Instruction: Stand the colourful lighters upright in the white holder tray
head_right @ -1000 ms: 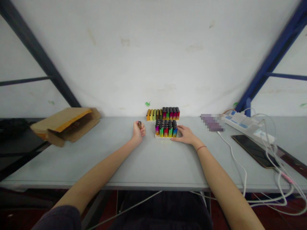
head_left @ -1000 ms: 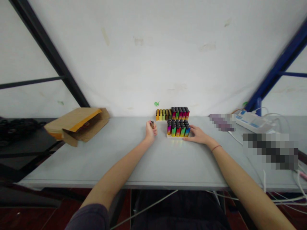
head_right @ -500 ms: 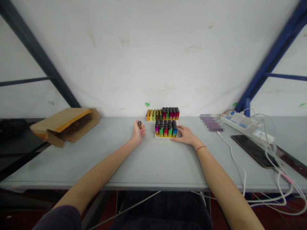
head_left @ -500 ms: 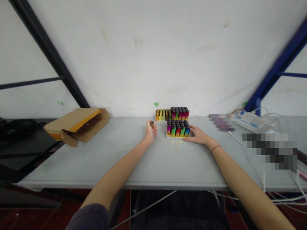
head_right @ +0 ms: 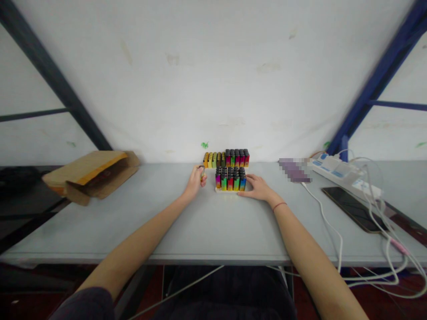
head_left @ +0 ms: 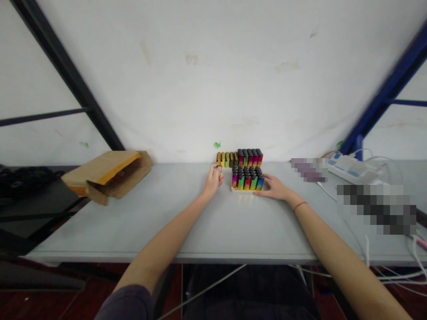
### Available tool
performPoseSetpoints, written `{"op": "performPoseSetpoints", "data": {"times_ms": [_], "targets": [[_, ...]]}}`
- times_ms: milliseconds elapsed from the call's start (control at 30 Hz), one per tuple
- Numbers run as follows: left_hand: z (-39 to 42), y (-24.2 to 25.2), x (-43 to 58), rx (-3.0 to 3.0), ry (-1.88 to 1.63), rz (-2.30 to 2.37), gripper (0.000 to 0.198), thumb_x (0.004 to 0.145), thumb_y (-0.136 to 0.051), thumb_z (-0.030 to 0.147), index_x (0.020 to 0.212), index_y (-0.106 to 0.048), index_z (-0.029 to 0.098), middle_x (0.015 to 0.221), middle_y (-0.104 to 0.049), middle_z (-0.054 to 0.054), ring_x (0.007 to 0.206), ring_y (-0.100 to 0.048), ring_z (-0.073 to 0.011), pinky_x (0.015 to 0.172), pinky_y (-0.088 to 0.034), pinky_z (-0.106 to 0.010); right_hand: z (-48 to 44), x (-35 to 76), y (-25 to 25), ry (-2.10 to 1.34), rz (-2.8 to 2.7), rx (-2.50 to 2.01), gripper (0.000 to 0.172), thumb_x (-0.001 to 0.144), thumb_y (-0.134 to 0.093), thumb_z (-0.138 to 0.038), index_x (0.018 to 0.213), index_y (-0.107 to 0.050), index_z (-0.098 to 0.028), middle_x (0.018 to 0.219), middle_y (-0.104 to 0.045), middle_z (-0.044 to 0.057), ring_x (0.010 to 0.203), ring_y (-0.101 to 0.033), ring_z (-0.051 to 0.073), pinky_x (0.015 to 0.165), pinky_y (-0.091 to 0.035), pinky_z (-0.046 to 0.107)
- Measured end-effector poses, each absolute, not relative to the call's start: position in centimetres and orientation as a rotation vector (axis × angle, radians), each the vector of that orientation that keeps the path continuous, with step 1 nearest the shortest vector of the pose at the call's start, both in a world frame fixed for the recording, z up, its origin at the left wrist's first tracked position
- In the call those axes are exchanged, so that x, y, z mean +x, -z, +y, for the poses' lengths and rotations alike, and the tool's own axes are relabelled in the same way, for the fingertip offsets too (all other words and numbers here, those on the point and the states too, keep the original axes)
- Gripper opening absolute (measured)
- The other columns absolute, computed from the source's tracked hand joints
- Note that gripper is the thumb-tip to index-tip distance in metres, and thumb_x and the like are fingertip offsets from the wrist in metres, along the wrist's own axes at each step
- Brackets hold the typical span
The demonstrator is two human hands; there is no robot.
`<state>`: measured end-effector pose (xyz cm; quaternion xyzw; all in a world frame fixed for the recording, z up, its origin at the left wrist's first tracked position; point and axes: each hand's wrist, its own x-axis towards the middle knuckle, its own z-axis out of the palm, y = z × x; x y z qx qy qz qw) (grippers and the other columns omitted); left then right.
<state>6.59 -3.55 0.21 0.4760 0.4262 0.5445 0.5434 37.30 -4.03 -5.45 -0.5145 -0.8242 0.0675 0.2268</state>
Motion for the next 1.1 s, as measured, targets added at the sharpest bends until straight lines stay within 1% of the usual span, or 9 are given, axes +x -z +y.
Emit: {"op": "performPoseSetpoints", "data": {"times_ms": [67, 133, 200, 233, 367, 467, 567, 733, 1100], "targets": [[-4.1, -0.6, 6.5, 1.334, -1.299, 0.982, 0.018, 0.099, -0.061, 0.041, 0.098, -0.055, 0.024, 0.058, -0.049, 0.009, 0.05, -0.046, -0.0105, 0.054, -0.038, -0.02, -4.1, 37.2, 5.3, -0.224, -2.28, -1.439, 0.092, 0.082, -0.071, -0.082, 0.147, -0.067, -0.018, 0.153, -0.063, 0.021, 0.141, -0.06, 0.045, 0.121, -0.047, 0.061], [-4.4, -1.1, 6.2, 1.53, -1.338, 0.922, 0.014, 0.095, -0.067, 0.034, 0.095, -0.06, 0.023, 0.069, -0.059, 0.004, 0.068, -0.059, -0.014, 0.07, -0.048, -0.024, -4.2, 37.1, 5.1, -0.25, -2.282, -1.445, 0.091, 0.081, -0.071, -0.082, 0.147, -0.068, -0.019, 0.152, -0.064, 0.02, 0.142, -0.059, 0.045, 0.121, -0.046, 0.061], [-4.6, -1.7, 6.0, 1.685, -1.392, 0.872, 0.012, 0.088, -0.076, 0.028, 0.088, -0.066, 0.021, 0.082, -0.064, -0.001, 0.085, -0.062, -0.0177, 0.082, -0.05, -0.027, -4.3, 37.1, 4.9, -0.246, -2.28, -1.447, 0.09, 0.081, -0.072, -0.082, 0.146, -0.068, -0.02, 0.152, -0.065, 0.019, 0.142, -0.059, 0.045, 0.121, -0.046, 0.061], [-4.6, -1.9, 5.9, 1.736, -1.405, 0.863, 0.011, 0.085, -0.078, 0.025, 0.085, -0.068, 0.021, 0.084, -0.064, -0.002, 0.087, -0.061, -0.0185, 0.083, -0.05, -0.028, -4.3, 37.0, 4.8, -0.244, -2.28, -1.451, 0.091, 0.081, -0.072, -0.082, 0.146, -0.068, -0.019, 0.151, -0.065, 0.019, 0.141, -0.059, 0.045, 0.121, -0.047, 0.061], [-4.4, -2.1, 5.6, 1.764, -1.321, 0.852, 0.01, 0.079, -0.082, 0.02, 0.087, -0.076, 0.019, 0.079, -0.067, -0.002, 0.075, -0.058, -0.0171, 0.079, -0.049, -0.029, -4.4, 36.9, 4.7, -0.25, -2.282, -1.447, 0.092, 0.081, -0.071, -0.082, 0.146, -0.068, -0.018, 0.151, -0.065, 0.021, 0.14, -0.06, 0.045, 0.121, -0.047, 0.061], [-4.4, -1.8, 5.5, 1.714, -1.244, 0.855, 0.015, 0.075, -0.085, 0.019, 0.088, -0.078, 0.019, 0.084, -0.073, -0.004, 0.074, -0.061, -0.0175, 0.079, -0.05, -0.029, -4.3, 37.0, 4.7, -0.268, -2.291, -1.428, 0.09, 0.082, -0.071, -0.081, 0.147, -0.068, -0.02, 0.151, -0.065, 0.02, 0.14, -0.06, 0.045, 0.12, -0.047, 0.062], [-4.5, -1.7, 5.5, 1.753, -1.191, 0.852, 0.014, 0.073, -0.087, 0.017, 0.084, -0.079, 0.02, 0.084, -0.075, -0.005, 0.073, -0.062, -0.018, 0.078, -0.051, -0.029, -4.3, 37.0, 4.7, -0.268, -2.286, -1.44, 0.091, 0.081, -0.071, -0.081, 0.147, -0.068, -0.018, 0.152, -0.064, 0.021, 0.14, -0.06, 0.046, 0.121, -0.046, 0.062], [-4.4, -1.4, 5.5, 1.835, -1.149, 0.865, 0.014, 0.074, -0.087, 0.017, 0.085, -0.08, 0.022, 0.081, -0.074, -0.005, 0.071, -0.061, -0.019, 0.079, -0.052, -0.031, -4.4, 36.8, 4.5, -0.266, -2.288, -1.464, 0.093, 0.082, -0.071, -0.081, 0.147, -0.067, -0.014, 0.153, -0.063, 0.023, 0.14, -0.06, 0.046, 0.122, -0.046, 0.062], [-4.1, -1.0, 5.4, 1.929, -1.185, 0.878, 0.015, 0.075, -0.087, 0.023, 0.086, -0.078, 0.024, 0.079, -0.07, -0.004, 0.072, -0.061, -0.0203, 0.085, -0.055, -0.034, -4.5, 36.9, 4.5, -0.261, -2.289, -1.451, 0.093, 0.081, -0.072, -0.082, 0.147, -0.067, -0.017, 0.152, -0.064, 0.021, 0.141, -0.06, 0.045, 0.122, -0.045, 0.061]]}}
